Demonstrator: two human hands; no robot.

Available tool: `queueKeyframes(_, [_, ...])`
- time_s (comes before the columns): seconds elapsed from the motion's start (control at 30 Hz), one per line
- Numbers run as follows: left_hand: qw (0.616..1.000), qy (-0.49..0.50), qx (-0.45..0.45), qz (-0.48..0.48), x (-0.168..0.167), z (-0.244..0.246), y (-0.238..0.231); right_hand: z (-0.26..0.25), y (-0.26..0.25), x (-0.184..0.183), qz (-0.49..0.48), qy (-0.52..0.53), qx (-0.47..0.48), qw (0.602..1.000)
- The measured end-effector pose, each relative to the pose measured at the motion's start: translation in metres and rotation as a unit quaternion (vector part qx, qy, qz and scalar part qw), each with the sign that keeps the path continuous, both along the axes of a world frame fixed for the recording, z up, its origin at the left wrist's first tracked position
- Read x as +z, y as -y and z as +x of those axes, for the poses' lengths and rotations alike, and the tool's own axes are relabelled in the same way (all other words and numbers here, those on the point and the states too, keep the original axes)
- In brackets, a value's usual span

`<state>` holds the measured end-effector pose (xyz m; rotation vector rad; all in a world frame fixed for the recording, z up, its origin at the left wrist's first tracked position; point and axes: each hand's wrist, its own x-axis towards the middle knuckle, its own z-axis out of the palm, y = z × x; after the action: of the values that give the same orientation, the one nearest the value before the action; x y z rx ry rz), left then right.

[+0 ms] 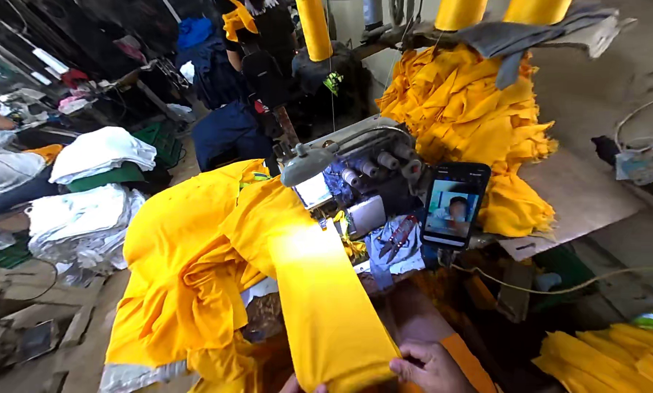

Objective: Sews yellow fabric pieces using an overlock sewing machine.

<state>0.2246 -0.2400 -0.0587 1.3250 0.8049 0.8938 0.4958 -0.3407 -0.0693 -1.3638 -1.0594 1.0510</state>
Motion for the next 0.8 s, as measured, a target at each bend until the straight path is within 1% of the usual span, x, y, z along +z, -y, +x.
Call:
queueKeyframes(0.07, [0.999, -0.009, 0.036, -0.004, 0.012, 0.011, 0.007, -0.004, 0.001, -0.001, -0.006, -0.022, -0.023, 0.999])
queueKeyframes(0.17, [0.997, 0.004, 0.076, -0.001, 0.018, 0.017, 0.017, -0.005, 0.005, -0.003, -0.013, -0.040, -0.036, 0.998])
queueKeyframes(0.23, [0.996, 0.022, 0.083, -0.006, 0.020, 0.020, 0.020, -0.003, 0.006, -0.004, -0.020, -0.042, -0.034, 0.998])
queueKeyframes(0.33, [0.996, 0.011, 0.091, -0.005, 0.024, 0.025, 0.023, -0.002, 0.006, -0.004, -0.028, -0.042, -0.034, 0.998])
queueKeyframes(0.43, [0.997, 0.018, 0.069, 0.020, 0.023, 0.025, 0.022, -0.004, 0.007, -0.008, -0.032, -0.035, -0.043, 0.998])
queueKeyframes(0.5, [0.998, 0.009, 0.026, 0.059, 0.022, 0.020, 0.020, -0.005, 0.006, -0.009, -0.027, -0.031, -0.044, 0.998])
queueKeyframes(0.57, [0.994, -0.038, 0.002, 0.106, 0.023, 0.013, 0.014, -0.008, 0.003, -0.005, -0.013, -0.011, -0.039, 0.999])
queueKeyframes(0.63, [0.986, -0.071, -0.015, 0.148, 0.028, 0.006, 0.007, -0.008, 0.003, 0.005, 0.004, 0.035, -0.029, 0.999])
queueKeyframes(0.73, [0.984, -0.074, -0.014, 0.159, 0.034, -0.001, -0.003, -0.010, 0.001, 0.013, 0.046, 0.095, -0.020, 0.994])
queueKeyframes(0.8, [0.984, -0.076, -0.005, 0.163, 0.038, 0.000, -0.017, -0.011, -0.013, 0.017, 0.075, 0.099, -0.016, 0.992])
